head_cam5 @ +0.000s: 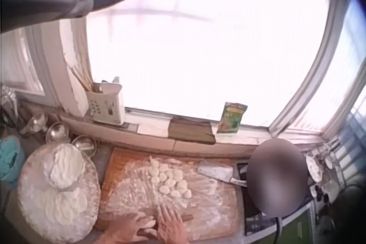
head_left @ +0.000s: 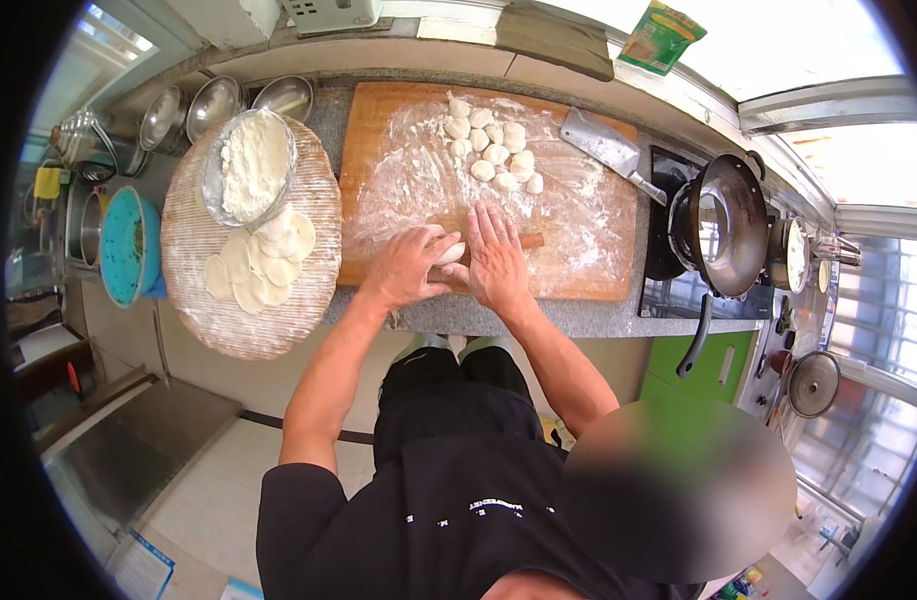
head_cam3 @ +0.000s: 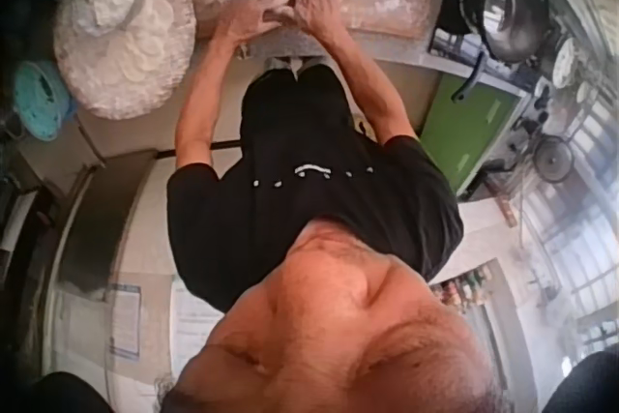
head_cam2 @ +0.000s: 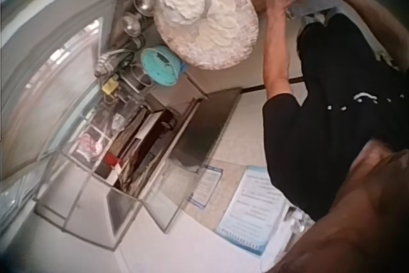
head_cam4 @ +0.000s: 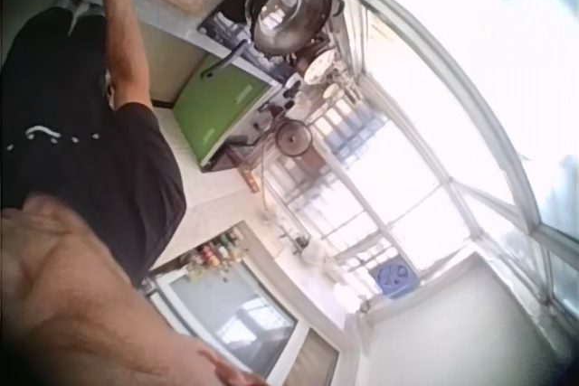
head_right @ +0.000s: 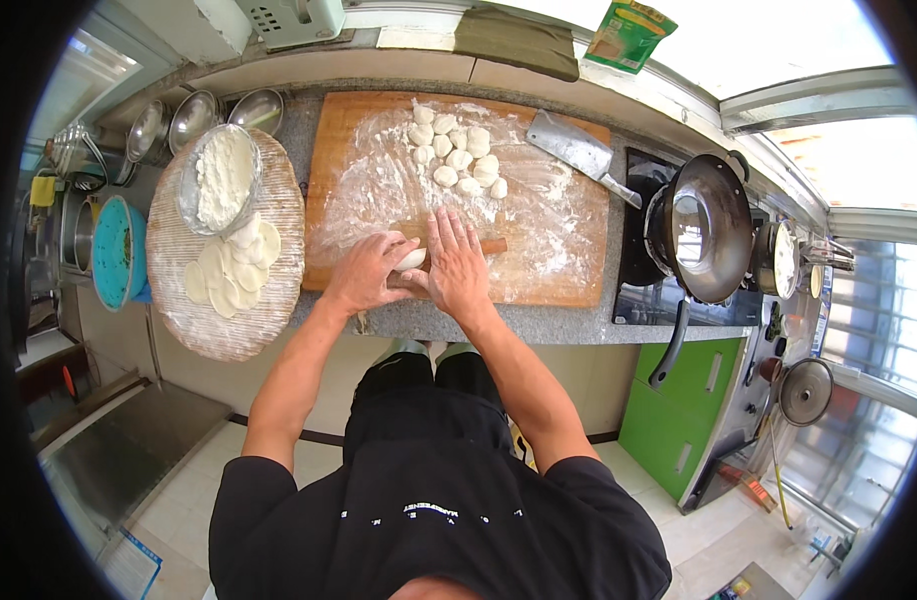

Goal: The person repeatedly rolls small dough balls into flat circular discs using a rolling pin on a floured wooden board. They place the finished discs onto a nearby tray and continue the process with additional dough balls from the pile.

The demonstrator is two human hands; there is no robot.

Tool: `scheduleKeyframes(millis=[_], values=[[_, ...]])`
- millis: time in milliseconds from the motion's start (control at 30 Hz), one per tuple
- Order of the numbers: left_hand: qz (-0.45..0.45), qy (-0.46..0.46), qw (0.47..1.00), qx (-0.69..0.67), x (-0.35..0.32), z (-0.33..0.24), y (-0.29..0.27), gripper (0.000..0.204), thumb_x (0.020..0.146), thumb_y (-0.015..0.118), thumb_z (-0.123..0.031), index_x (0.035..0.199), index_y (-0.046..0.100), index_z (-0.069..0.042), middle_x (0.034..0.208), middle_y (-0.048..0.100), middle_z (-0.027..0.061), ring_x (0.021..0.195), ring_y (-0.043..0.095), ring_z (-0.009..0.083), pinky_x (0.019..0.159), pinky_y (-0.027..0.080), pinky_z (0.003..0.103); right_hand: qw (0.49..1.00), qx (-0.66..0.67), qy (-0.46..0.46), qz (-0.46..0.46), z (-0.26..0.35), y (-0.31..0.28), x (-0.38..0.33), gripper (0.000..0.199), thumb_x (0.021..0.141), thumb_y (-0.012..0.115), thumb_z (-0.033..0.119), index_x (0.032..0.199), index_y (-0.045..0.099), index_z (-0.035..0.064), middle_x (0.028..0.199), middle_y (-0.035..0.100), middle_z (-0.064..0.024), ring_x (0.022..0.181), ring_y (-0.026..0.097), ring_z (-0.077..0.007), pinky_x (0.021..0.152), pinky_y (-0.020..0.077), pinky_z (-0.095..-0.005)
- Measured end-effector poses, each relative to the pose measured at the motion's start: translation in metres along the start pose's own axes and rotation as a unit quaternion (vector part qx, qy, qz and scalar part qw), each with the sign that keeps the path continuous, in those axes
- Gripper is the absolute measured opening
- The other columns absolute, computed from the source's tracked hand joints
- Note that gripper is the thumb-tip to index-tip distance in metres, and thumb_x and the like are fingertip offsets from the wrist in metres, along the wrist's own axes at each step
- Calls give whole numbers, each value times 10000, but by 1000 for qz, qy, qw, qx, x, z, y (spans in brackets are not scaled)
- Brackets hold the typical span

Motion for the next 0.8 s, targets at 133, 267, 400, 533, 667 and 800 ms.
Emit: scheduleKeyframes(millis=[133,267,400,533,667,800], values=[[-11,25,999,-34,10,12,13,323,958,752,-200,1267,747,-106,1168,737,134,1026,728,337,857,591,473,999,35,-35,-20,1,-5,-1,981,948,675,617,1652,378,0,1728,381,-201,1604,360,-355,1314,280,-521],[-112,-157,967,-169,4,59,14,224,1021,675,-142,1207,769,-60,1041,781,153,962,752,366,830,600,440,997,23,-61,-28,-2,-2,-28,551,1014,615,276,1506,551,36,1584,546,-176,1515,476,-330,1275,345,-512],[-100,-389,856,-326,-27,100,40,263,1075,603,-156,1232,756,-11,1071,795,216,996,759,405,859,590,438,994,73,-36,-73,-11,-10,-57,382,961,545,74,1327,655,56,1378,675,-128,1369,595,-324,1225,400,-509],[-132,-411,888,-155,-47,99,10,347,1091,594,-240,1284,728,15,1066,790,206,1030,748,376,930,566,467,994,69,-18,-78,-22,-19,-61,377,966,555,93,1328,656,62,1326,697,-121,1300,633,-331,1201,420,-507],[-258,-330,907,27,-53,73,-18,449,1080,594,-280,1443,635,-19,1429,649,244,1376,581,419,1172,429,528,994,68,-36,-84,-17,-28,-35,391,969,559,99,1345,660,65,1340,697,-121,1333,618,-331,1204,418,-497],[-232,-317,908,148,-41,69,-1,608,1079,580,-306,1601,464,-16,1651,408,250,1548,366,445,1302,268,567,993,31,-106,-36,0,-12,-4,466,1036,541,148,1492,599,75,1527,616,-134,1496,510,-314,1271,354,-485]])
Point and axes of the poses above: each hand's wrist, its own x-axis towards the middle knuckle, its own y-axis out of the palm, z = x × y, the point moved 10 cm from there along x, towards the middle knuckle
